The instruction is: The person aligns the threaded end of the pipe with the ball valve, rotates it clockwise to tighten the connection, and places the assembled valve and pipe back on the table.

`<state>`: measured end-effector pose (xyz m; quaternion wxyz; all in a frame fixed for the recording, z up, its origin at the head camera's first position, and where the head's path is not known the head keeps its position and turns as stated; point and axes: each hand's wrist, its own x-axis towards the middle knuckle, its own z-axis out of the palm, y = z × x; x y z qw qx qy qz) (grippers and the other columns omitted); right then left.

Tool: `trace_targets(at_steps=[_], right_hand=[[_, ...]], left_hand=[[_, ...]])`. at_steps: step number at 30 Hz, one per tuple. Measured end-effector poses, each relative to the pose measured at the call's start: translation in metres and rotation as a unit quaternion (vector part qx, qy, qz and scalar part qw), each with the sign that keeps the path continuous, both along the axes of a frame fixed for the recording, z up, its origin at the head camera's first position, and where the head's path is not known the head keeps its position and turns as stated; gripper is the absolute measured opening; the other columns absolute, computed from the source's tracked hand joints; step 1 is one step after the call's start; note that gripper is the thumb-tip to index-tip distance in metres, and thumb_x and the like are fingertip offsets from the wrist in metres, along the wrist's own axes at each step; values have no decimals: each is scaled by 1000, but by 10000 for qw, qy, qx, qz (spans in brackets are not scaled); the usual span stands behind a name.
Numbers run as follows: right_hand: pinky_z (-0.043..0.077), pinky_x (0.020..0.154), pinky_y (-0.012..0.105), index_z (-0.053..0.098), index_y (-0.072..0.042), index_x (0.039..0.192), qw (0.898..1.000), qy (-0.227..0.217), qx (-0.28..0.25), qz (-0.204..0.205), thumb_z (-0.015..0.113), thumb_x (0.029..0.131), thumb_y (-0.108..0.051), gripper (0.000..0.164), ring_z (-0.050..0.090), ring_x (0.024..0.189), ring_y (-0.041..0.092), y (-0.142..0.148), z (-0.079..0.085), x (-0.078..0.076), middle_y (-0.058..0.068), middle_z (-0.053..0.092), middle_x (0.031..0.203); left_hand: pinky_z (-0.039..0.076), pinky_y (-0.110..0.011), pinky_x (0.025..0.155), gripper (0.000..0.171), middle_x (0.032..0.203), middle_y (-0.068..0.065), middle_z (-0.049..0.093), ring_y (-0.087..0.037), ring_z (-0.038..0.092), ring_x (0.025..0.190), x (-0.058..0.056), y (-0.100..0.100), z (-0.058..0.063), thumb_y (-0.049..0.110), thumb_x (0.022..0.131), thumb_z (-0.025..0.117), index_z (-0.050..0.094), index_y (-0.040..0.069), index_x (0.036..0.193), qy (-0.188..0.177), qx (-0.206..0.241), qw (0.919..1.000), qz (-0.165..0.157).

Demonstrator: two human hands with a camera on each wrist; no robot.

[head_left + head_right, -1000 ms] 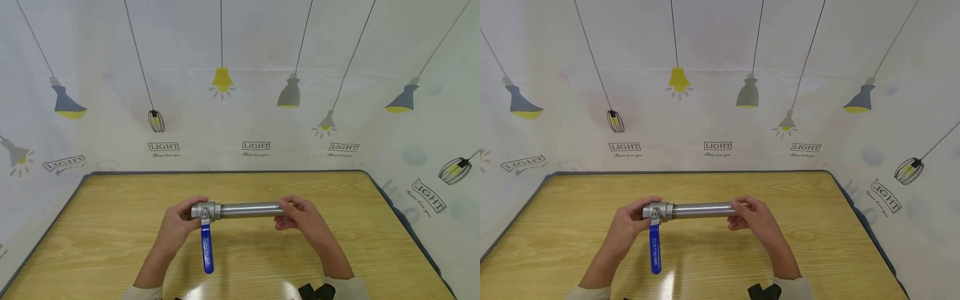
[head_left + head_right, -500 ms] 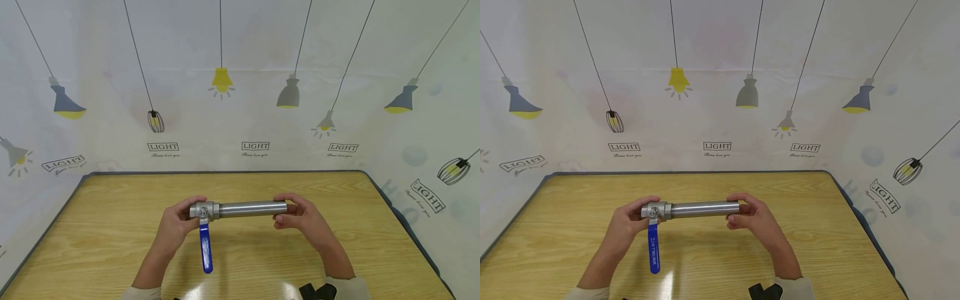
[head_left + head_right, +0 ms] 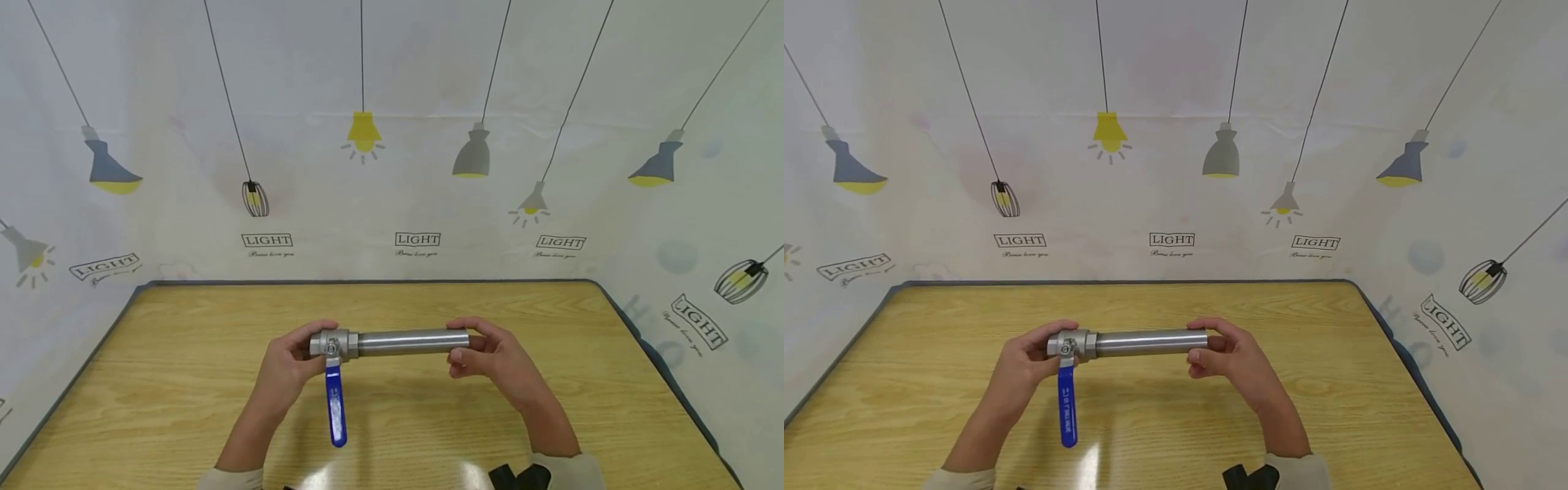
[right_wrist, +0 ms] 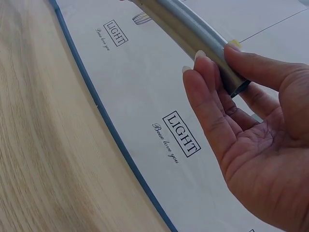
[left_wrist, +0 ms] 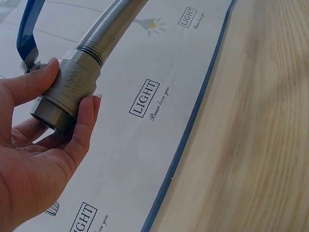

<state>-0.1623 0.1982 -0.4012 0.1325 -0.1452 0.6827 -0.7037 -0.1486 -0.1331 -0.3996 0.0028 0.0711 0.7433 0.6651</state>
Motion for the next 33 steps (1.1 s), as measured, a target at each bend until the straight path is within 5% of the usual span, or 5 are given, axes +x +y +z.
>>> trace_targets(at_steps=[33], right_hand=[[57,65,30,51,2,126,9986,-279,285,-341,62,96,-30,45,59,72,14,-7,0,0,7,60,82]], left_hand=[[53,-26,78,43,113,-16,61,-21,60,93,-1,1,-3,-7,80,69,64,3,122,91,-71,9999,-20]])
